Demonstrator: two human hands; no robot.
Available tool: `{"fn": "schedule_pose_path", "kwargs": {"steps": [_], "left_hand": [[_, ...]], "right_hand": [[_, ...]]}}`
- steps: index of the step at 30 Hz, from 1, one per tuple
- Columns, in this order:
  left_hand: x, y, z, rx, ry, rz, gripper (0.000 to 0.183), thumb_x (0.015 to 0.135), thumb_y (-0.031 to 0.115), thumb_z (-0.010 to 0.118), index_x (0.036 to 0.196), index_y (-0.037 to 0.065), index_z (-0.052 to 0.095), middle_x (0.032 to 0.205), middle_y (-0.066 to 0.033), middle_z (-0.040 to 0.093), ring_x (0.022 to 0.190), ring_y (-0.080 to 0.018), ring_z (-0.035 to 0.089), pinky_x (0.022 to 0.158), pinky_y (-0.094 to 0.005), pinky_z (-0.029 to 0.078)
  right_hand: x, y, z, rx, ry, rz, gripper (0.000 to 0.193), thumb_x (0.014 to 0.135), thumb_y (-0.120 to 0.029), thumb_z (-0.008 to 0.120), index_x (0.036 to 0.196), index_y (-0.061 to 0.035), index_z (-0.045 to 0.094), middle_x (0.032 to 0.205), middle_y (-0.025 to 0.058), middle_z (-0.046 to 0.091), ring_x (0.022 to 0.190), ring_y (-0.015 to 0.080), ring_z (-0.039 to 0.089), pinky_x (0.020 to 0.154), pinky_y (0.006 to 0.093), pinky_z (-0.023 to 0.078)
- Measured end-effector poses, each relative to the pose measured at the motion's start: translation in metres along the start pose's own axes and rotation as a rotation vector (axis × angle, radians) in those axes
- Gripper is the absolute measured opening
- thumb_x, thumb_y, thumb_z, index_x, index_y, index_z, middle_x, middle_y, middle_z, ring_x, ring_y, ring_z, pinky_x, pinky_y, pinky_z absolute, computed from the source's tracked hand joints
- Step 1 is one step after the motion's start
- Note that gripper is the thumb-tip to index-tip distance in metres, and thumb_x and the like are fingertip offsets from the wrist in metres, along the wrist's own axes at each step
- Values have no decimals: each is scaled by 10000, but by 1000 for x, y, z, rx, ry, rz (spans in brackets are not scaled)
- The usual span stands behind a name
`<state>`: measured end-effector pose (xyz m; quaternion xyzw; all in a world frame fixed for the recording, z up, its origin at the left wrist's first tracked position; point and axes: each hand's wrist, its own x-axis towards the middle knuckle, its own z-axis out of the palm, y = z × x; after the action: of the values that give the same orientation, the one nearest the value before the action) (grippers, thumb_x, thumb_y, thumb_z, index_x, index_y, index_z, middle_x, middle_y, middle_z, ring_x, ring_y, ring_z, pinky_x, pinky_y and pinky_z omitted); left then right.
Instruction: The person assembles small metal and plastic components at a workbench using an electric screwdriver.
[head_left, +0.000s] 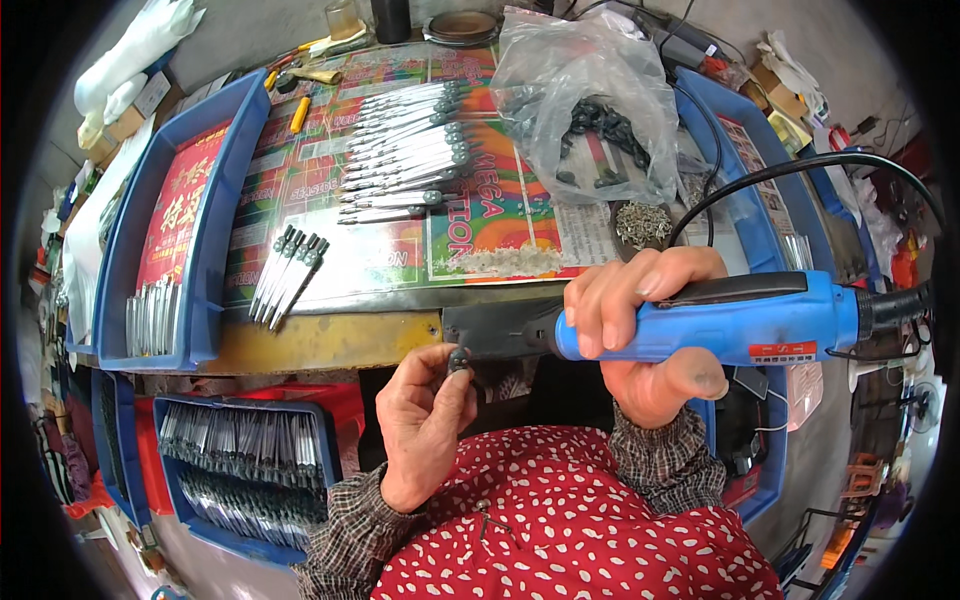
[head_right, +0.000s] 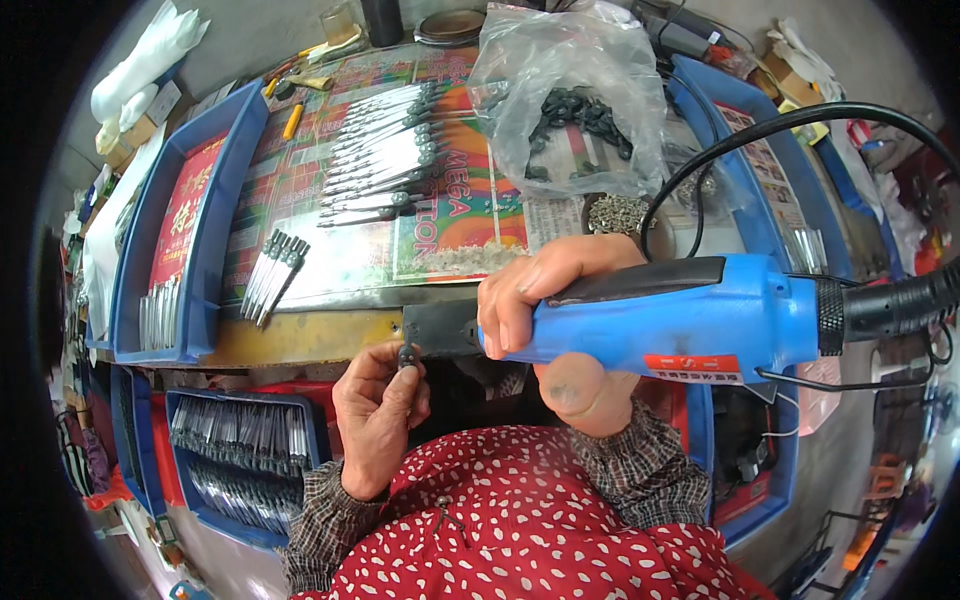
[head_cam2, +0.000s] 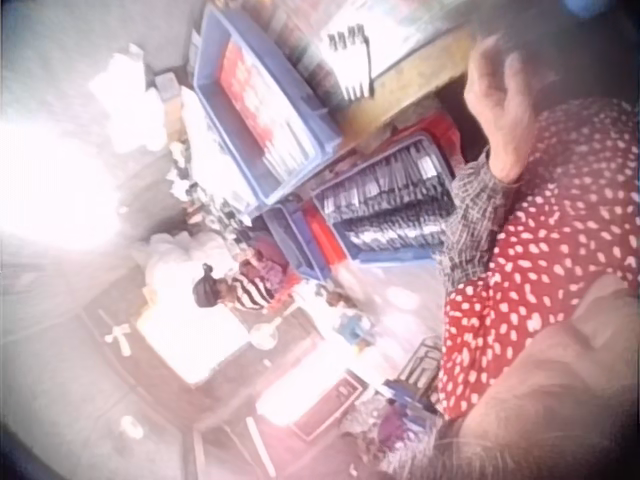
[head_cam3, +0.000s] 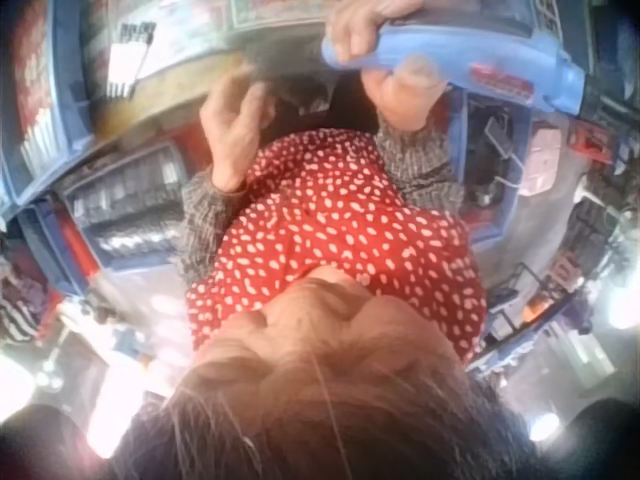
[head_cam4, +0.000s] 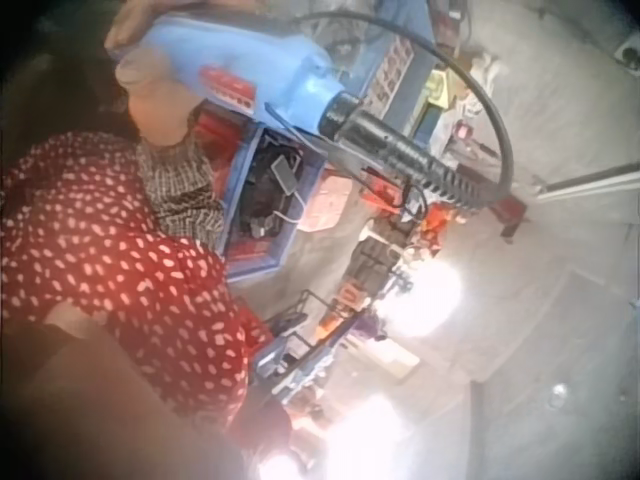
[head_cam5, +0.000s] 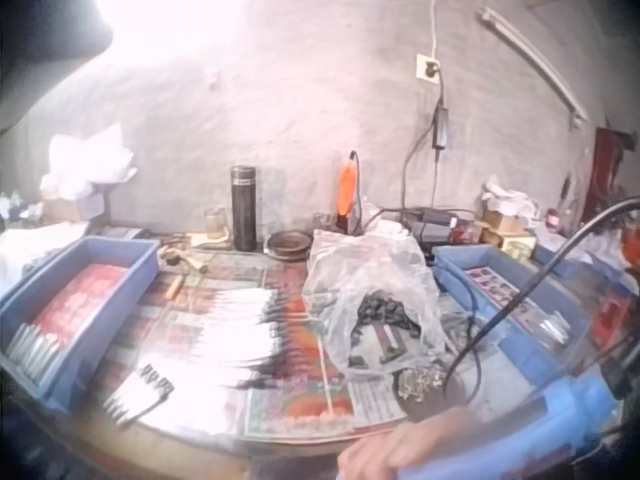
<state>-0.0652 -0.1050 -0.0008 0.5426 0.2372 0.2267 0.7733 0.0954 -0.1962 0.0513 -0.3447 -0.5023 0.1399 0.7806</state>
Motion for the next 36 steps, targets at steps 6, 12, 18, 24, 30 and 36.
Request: {"fn": "schedule_pose_path", "kwargs": {"steps": [6,12,18,24,30,36], "left_hand": [[-9,-9,-2,-92,67,-44,114,869,51,523,963,-10,506,772,-22,520,540,-59,472,433,-168,355],[-7,-9,2,-276,28,-295,124,855,59,543,963,1,520,825,-51,566,572,-83,479,455,-195,363],[-3,-8,6,-469,2,-410,88,859,52,535,927,-2,521,827,-64,568,595,-90,487,460,-197,364],[0,-14,10,-405,38,-366,77,862,65,541,877,-7,516,775,-62,564,591,-89,488,455,-198,371],[0,-18,15,-357,89,-338,89,860,56,548,859,-24,509,665,-49,540,522,-67,476,414,-175,366],[0,-18,16,-358,95,-332,96,857,62,555,862,-23,512,671,-42,545,528,-59,479,418,-167,367]], "right_hand": [[1,7,-2,69,-139,-25,654,656,-628,619,950,-81,415,647,21,495,527,159,513,543,327,411],[-2,3,10,15,-120,1,647,655,-603,643,957,-75,423,651,28,510,529,168,525,543,324,417],[-3,3,11,51,-142,51,640,654,-588,661,961,-74,435,658,31,521,539,172,532,548,323,415],[-1,5,10,256,-259,42,617,613,-308,811,1060,-31,490,740,67,546,634,186,533,549,310,435],[-2,3,16,92,-217,72,620,678,-558,673,976,-72,429,676,37,515,553,172,530,563,327,412],[-2,5,18,80,-193,93,623,672,-565,677,964,-72,431,671,38,517,544,170,528,551,321,411]]}}
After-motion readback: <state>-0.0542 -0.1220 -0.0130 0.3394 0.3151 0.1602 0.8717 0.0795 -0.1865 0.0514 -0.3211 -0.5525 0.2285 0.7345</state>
